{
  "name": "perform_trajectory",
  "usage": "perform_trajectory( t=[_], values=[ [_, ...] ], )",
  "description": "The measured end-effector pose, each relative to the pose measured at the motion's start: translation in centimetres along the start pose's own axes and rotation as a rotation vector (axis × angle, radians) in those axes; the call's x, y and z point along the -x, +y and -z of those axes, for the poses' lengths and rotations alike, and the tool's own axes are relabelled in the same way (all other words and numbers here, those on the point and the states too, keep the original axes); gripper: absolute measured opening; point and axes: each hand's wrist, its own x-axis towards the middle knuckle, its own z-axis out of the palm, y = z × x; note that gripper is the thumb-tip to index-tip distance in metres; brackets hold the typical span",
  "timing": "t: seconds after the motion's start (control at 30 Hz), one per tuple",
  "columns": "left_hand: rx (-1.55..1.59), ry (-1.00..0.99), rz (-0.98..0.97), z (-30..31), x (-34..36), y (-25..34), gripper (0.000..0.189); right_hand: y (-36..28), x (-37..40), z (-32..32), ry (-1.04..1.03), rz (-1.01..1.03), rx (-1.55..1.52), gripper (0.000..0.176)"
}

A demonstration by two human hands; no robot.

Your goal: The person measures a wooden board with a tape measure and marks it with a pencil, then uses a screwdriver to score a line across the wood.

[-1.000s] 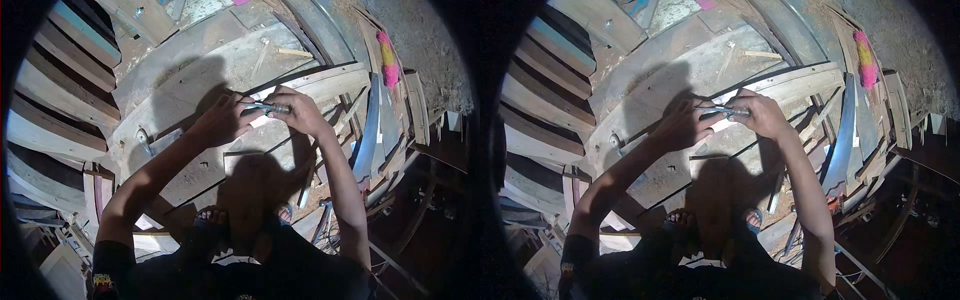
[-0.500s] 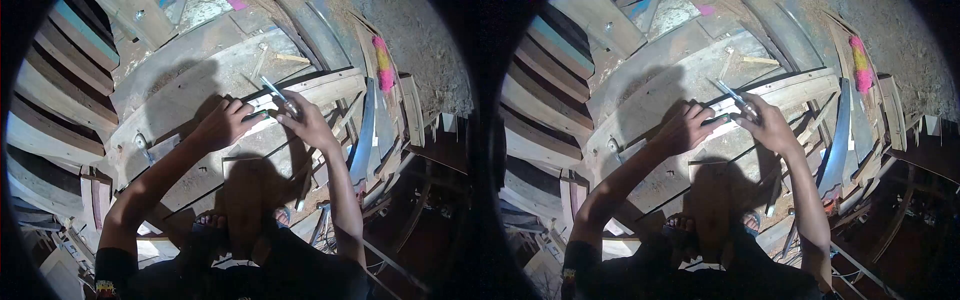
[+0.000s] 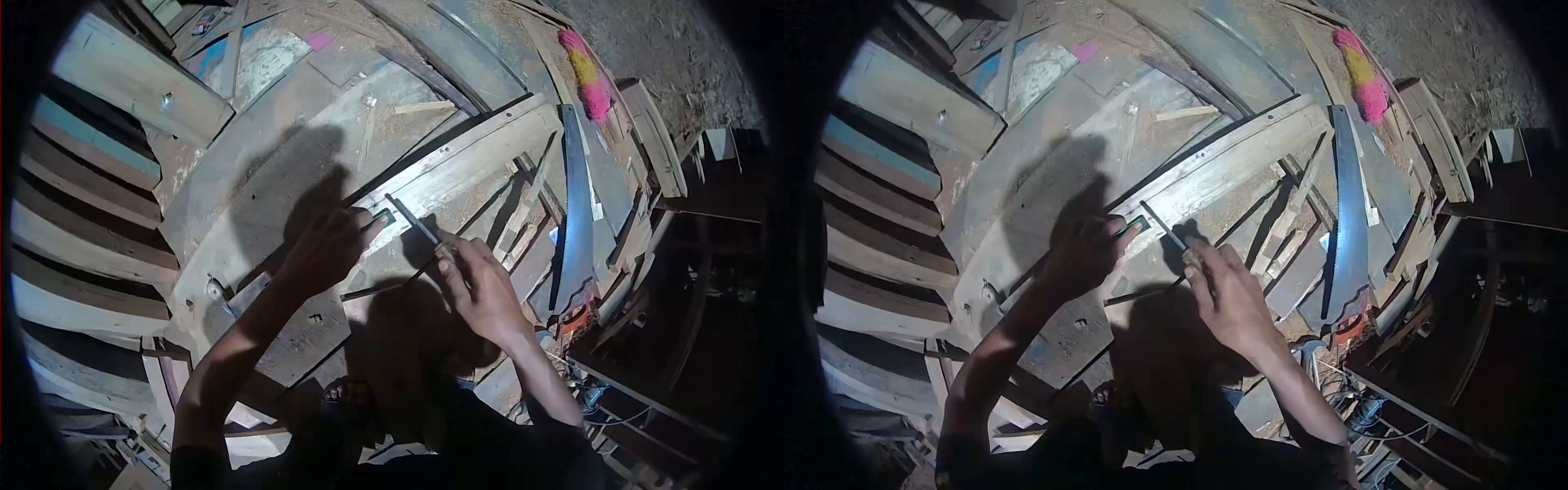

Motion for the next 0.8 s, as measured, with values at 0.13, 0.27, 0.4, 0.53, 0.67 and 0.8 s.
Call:
perform_trajectory(
  t=[0.13, 0.27, 0.4, 0.53, 0.67, 0.8],
  values=[
    [-0.006, -0.028, 0.002, 0.2, -0.1, 0.0, 0.055, 3.5, 0.3, -2.6, 0.083, 0.13, -0.157, 0.041],
    [-0.029, -0.032, -0.003, 0.5, 0.0, 0.1, 0.057, 3.9, 0.4, -3.3, -0.003, 0.057, -0.262, 0.04],
    [0.003, -0.036, 0.009, 0.4, 0.0, 0.2, 0.059, 3.9, 0.0, -3.6, -0.019, 0.087, -0.211, 0.042],
    [-0.008, -0.044, 0.007, 0.5, 0.0, 0.0, 0.061, 5.1, -0.3, -4.6, -0.036, 0.11, -0.159, 0.044],
    [0.02, -0.043, 0.006, -0.1, 0.3, -0.2, 0.058, 4.4, -0.5, -4.3, -0.087, -0.006, -0.189, 0.041],
    [-0.001, -0.046, 0.009, 0.2, 0.0, 0.1, 0.056, 3.8, -0.6, -4.1, -0.073, -0.029, -0.201, 0.041]
  ],
)
